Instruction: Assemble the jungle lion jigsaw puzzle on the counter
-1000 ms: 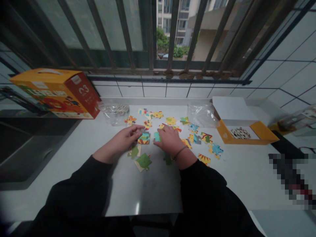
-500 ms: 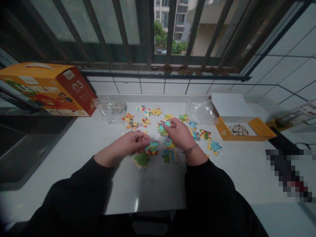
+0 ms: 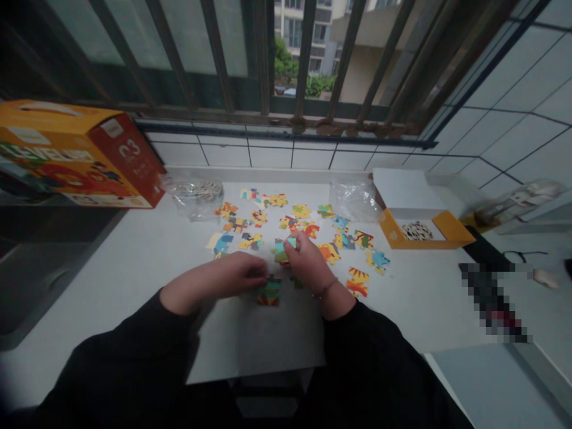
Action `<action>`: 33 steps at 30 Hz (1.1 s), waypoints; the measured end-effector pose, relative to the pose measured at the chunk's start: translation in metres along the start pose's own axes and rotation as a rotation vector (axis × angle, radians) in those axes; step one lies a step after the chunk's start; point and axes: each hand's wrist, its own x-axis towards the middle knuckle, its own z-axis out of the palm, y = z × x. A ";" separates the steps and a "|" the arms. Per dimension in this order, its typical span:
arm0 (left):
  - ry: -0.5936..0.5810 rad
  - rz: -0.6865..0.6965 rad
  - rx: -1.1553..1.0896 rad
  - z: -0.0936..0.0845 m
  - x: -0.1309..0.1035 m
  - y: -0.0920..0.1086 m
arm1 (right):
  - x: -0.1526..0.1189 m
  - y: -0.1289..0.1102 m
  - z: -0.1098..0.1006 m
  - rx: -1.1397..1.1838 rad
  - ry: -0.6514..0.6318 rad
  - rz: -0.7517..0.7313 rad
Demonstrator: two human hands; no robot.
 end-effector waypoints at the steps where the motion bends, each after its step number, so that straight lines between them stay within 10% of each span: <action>1: -0.008 -0.026 -0.004 -0.006 -0.004 -0.003 | -0.003 0.002 -0.003 -0.038 0.003 -0.008; 15: 0.190 -0.193 -0.002 -0.008 0.000 -0.014 | -0.025 -0.001 -0.028 -0.281 -0.257 -0.254; 33: 0.185 -0.163 0.068 -0.007 0.000 -0.015 | -0.027 -0.011 -0.020 -0.635 -0.170 -0.170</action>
